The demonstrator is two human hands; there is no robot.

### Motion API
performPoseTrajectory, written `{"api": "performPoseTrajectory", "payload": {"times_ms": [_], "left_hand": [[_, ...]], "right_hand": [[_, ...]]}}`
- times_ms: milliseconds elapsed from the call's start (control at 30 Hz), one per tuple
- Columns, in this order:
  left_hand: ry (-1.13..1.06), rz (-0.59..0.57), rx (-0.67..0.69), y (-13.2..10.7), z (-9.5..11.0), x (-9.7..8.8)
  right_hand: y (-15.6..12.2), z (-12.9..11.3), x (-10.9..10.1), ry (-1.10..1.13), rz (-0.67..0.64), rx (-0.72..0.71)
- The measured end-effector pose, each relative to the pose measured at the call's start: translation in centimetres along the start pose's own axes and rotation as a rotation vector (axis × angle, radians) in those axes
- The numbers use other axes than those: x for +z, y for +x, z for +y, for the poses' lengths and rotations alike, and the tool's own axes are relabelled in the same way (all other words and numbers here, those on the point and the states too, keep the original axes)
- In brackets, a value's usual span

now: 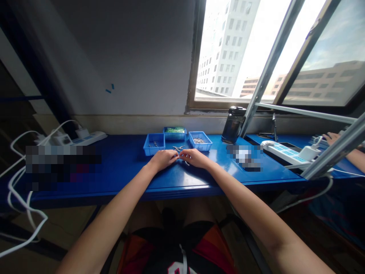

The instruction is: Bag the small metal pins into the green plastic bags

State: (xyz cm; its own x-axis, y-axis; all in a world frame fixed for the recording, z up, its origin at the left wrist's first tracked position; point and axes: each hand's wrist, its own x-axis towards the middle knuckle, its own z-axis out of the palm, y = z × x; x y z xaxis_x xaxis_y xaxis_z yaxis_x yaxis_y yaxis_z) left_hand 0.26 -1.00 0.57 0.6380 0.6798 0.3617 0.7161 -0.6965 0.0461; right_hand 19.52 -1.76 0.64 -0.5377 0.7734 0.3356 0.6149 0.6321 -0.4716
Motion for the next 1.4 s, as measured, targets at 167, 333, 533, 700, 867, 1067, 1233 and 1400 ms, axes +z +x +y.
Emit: {"api": "performPoseTrajectory", "payload": {"times_ms": [167,333,533,700,867,1067,1233,1400], "left_hand": [[-0.012,-0.007,-0.011,0.0,0.2,-0.2],[-0.018,-0.020,-0.030,-0.1,0.3,-0.4],[-0.006,-0.001,-0.050,-0.2,0.1,-0.1],[0.016,0.002,-0.077,-0.2,0.0,0.0],[0.041,-0.006,-0.104,-0.2,-0.1,0.0],[0.037,-0.020,-0.088,-0.2,0.0,-0.2],[0.020,-0.020,-0.079,-0.2,0.2,-0.4],[0.005,-0.005,-0.070,-0.3,0.2,-0.4]], "right_hand": [[0.0,0.2,-0.1,-0.014,0.004,0.002],[0.0,0.3,-0.1,-0.033,0.009,0.002],[0.1,0.9,0.0,-0.030,0.049,-0.004],[0.1,1.2,0.1,-0.033,0.069,0.004],[0.2,1.2,0.2,-0.064,0.101,0.008],[0.3,1.3,0.2,-0.062,0.099,0.013],[0.2,1.4,0.3,-0.068,0.107,0.001],[0.2,1.3,0.2,-0.058,0.096,0.005]]}}
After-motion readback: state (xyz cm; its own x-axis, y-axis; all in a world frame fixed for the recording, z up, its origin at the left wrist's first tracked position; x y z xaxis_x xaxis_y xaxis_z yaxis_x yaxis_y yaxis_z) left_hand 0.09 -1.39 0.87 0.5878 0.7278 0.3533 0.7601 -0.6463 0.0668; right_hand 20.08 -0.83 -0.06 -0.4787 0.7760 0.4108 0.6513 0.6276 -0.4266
